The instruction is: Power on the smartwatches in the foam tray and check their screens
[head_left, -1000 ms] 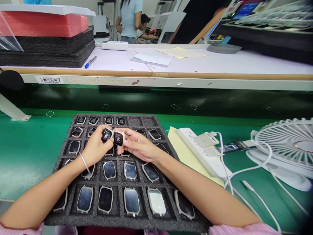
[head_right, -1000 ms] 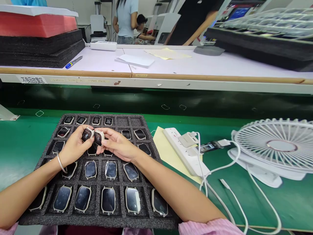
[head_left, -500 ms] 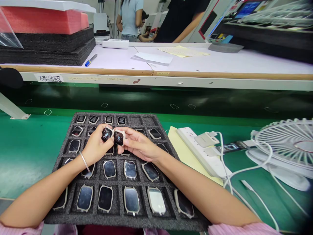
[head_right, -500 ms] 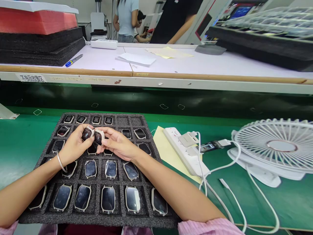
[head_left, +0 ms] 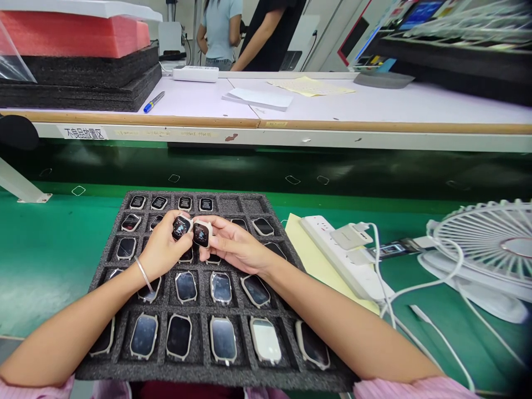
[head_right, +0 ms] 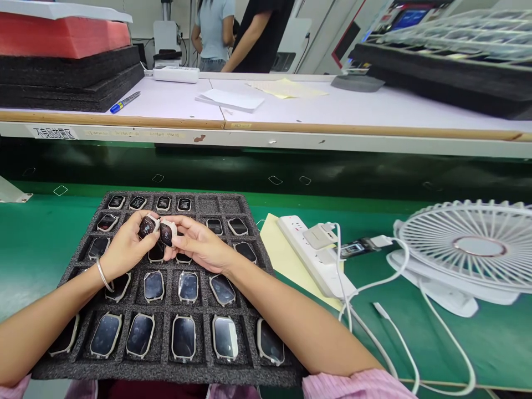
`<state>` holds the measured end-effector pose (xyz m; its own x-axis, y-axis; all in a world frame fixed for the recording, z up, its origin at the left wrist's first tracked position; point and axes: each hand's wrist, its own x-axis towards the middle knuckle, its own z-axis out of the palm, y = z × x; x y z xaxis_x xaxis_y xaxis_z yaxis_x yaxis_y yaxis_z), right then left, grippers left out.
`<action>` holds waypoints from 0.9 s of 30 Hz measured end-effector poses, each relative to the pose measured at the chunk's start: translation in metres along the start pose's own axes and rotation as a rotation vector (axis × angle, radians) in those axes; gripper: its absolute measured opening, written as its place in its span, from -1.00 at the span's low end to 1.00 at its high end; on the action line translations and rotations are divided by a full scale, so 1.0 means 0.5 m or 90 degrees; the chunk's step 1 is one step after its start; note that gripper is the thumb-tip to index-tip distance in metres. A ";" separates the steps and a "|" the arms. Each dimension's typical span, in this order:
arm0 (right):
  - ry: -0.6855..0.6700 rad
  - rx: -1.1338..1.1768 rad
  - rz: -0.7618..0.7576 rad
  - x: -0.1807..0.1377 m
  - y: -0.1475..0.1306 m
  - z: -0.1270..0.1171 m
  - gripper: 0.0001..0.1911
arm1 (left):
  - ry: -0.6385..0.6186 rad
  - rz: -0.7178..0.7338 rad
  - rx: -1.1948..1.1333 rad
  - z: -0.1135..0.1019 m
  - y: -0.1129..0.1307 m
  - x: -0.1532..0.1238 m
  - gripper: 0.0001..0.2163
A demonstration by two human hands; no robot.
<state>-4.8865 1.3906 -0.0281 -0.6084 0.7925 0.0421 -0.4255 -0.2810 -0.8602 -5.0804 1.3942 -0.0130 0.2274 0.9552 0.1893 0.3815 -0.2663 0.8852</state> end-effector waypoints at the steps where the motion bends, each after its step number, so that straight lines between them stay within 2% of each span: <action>1: 0.002 0.000 -0.001 0.000 0.000 -0.001 -0.49 | 0.000 -0.002 0.000 0.000 0.000 0.000 -0.72; 23: 0.003 0.002 0.003 0.000 0.003 -0.003 -0.50 | -0.003 0.000 -0.009 0.001 -0.002 0.005 -0.75; 27: 0.031 0.002 0.006 0.004 0.001 -0.004 -0.49 | 0.008 -0.090 -0.138 0.003 0.000 0.010 -0.71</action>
<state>-4.8865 1.3933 -0.0295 -0.5793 0.8151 0.0098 -0.4223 -0.2898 -0.8589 -5.0778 1.3987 -0.0131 0.1732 0.9830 0.0610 0.2072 -0.0969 0.9735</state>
